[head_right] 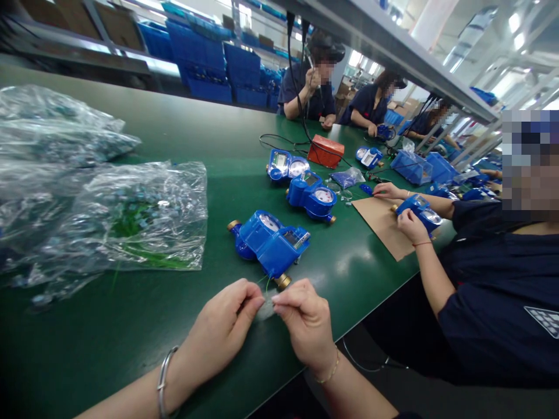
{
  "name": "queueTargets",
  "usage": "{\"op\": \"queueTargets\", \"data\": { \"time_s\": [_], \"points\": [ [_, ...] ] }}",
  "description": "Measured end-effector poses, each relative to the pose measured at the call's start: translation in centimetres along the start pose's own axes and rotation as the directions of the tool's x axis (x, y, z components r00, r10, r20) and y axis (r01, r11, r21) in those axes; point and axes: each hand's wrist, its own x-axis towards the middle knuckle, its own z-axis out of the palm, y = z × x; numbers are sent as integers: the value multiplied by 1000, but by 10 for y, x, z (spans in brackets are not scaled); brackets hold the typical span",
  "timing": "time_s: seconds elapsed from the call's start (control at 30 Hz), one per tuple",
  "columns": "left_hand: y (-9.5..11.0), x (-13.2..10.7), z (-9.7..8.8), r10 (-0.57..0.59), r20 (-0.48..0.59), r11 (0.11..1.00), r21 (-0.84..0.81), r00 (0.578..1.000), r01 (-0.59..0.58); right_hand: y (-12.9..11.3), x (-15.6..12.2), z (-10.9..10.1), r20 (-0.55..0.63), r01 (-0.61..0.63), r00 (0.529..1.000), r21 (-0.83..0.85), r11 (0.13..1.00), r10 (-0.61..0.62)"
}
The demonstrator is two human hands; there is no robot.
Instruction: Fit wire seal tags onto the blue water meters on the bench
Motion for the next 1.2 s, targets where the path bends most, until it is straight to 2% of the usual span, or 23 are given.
{"op": "queueTargets", "data": {
  "time_s": [0.13,0.27,0.37,0.47,0.53,0.6,0.67,0.7,0.8,0.93,1.0,1.1,1.17,1.2],
  "points": [
    [1,-2,2,65,37,997,32,997,-66,-2,-1,1,0,45,999,-67,997,-45],
    [3,-1,2,25,56,999,19,998,-27,-2,-3,2,-2,-10,1000,7,1000,10],
    [2,1,2,-54,94,989,-131,994,66,0,-2,3,4,-15,1000,44,999,15],
    [-1,5,0,-105,181,897,-408,978,172,4,2,2,22,43,999,49,998,-44],
    [-4,9,-2,-86,309,790,-559,947,254,7,7,0,56,80,995,49,996,-83],
    [-7,13,-6,-49,458,706,-613,888,355,10,14,-2,106,131,985,46,990,-135],
    [-11,17,-10,-26,552,670,-609,834,424,12,22,-2,153,198,967,40,979,-202],
    [-13,18,-11,-23,569,664,-606,822,438,13,25,-2,167,230,958,28,973,-231],
    [-17,19,-14,-67,547,629,-626,835,461,13,28,2,134,295,950,-82,952,-283],
    [-17,16,-13,-156,461,541,-701,874,466,11,16,11,-2,277,957,-281,919,-289],
    [-15,16,-11,-175,419,511,-735,891,446,11,7,13,16,273,957,-401,874,-291],
    [-15,18,-7,-203,381,501,-751,902,430,13,-2,13,113,297,952,-552,779,-283],
    [-13,15,-3,-214,361,514,-749,908,418,10,-7,13,132,293,955,-581,759,-267],
    [-10,10,-2,-218,349,520,-749,911,411,7,-10,16,99,266,961,-569,778,-256]
  ]
}}
